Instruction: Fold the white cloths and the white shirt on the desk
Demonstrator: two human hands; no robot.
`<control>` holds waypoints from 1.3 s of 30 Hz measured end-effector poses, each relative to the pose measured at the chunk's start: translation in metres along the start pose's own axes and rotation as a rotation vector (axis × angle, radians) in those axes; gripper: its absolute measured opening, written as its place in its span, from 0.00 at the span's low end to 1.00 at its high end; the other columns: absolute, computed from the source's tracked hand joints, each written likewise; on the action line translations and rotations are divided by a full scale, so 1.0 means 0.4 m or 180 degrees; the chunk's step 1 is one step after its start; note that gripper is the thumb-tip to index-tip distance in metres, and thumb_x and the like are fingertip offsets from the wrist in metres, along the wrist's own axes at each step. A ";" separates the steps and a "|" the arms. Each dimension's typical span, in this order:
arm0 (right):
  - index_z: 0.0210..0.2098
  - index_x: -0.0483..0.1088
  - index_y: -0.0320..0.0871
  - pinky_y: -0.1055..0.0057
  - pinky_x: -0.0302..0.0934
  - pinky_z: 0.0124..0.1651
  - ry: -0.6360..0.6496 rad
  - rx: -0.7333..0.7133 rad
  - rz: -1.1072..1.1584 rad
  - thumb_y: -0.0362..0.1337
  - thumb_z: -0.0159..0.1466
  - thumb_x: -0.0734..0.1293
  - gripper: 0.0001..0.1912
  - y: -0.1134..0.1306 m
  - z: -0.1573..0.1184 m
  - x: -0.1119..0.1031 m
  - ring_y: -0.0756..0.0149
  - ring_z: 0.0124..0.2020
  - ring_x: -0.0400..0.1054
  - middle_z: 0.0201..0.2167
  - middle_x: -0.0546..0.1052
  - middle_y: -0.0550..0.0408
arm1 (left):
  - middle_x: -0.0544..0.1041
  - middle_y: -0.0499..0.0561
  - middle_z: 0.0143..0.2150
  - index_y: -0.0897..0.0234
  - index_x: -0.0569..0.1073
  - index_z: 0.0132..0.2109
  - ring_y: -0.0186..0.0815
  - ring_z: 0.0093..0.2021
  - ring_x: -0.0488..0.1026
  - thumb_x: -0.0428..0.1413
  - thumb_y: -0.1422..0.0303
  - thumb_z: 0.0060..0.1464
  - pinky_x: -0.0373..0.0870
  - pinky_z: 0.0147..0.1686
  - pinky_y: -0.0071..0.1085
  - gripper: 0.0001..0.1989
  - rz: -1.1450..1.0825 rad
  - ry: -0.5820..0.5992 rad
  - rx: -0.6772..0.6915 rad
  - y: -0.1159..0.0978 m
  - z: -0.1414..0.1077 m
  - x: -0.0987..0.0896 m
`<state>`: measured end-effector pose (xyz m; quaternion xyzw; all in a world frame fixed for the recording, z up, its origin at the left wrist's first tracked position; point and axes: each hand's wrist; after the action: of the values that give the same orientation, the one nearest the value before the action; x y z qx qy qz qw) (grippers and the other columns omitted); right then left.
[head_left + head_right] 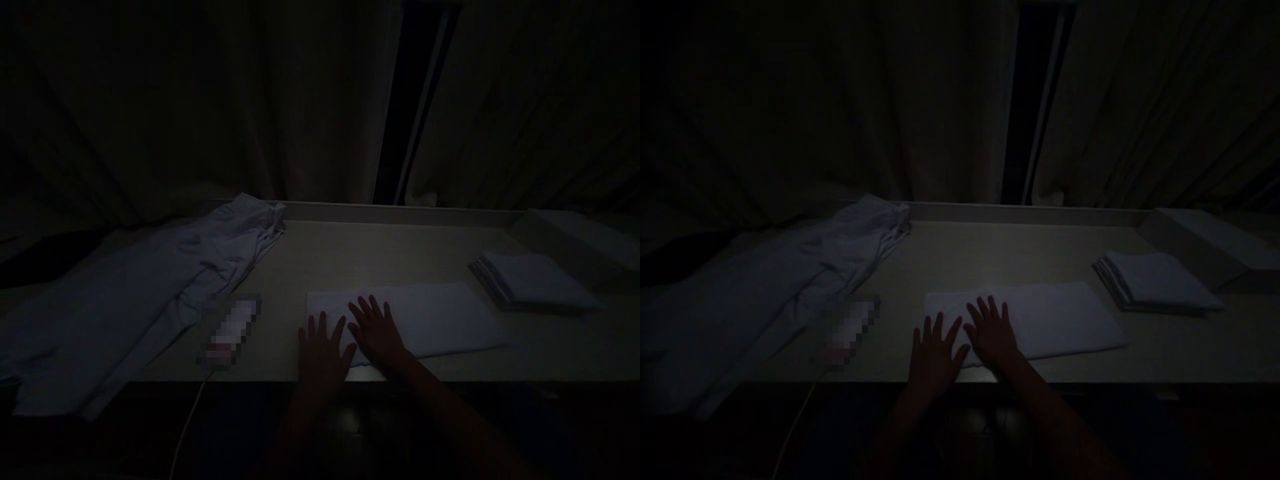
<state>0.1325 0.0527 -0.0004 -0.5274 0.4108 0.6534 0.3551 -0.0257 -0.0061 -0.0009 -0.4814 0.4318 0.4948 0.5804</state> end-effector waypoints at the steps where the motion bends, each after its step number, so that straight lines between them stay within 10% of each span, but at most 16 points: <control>1: 0.69 0.49 0.55 0.41 0.30 0.67 0.0007 -0.0009 0.0013 0.54 0.71 0.46 0.30 0.000 0.002 -0.001 0.51 0.71 0.32 0.70 0.48 0.55 | 0.54 0.56 0.70 0.48 0.57 0.67 0.57 0.70 0.46 0.41 0.45 0.60 0.40 0.64 0.59 0.32 0.0031 0.0000 -0.0026 0.000 0.005 -0.004; 12: 0.69 0.49 0.54 0.41 0.28 0.67 0.0046 0.0026 -0.0010 0.54 0.70 0.46 0.30 0.001 0.004 -0.005 0.51 0.71 0.32 0.70 0.48 0.55 | 0.52 0.63 0.70 0.68 0.56 0.68 0.53 0.71 0.44 0.35 0.44 0.60 0.39 0.66 0.53 0.40 0.0124 -0.0091 -0.0349 0.057 0.131 0.032; 33: 0.68 0.50 0.53 0.41 0.30 0.66 0.0049 0.0033 -0.0052 0.54 0.71 0.44 0.30 0.006 0.075 0.006 0.49 0.70 0.38 0.70 0.50 0.54 | 0.51 0.69 0.70 0.75 0.56 0.67 0.55 0.70 0.44 0.37 0.44 0.59 0.38 0.66 0.51 0.42 0.0178 -0.0112 -0.0497 0.054 0.127 0.037; 39: 0.69 0.49 0.54 0.46 0.33 0.67 0.0079 0.0164 -0.0163 0.58 0.69 0.44 0.33 -0.087 0.111 0.005 0.52 0.70 0.38 0.70 0.49 0.55 | 0.51 0.70 0.70 0.76 0.55 0.67 0.56 0.70 0.44 0.36 0.42 0.58 0.38 0.66 0.51 0.44 0.0101 -0.0183 -0.0536 0.058 0.122 0.036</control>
<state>0.1456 0.1075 -0.0031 -0.5366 0.4182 0.6267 0.3800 -0.0457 0.0456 -0.0099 -0.5072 0.3794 0.5522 0.5422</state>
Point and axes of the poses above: each hand's wrist, its own z-axis towards the middle knuckle, its own x-axis out of the palm, y = z × x
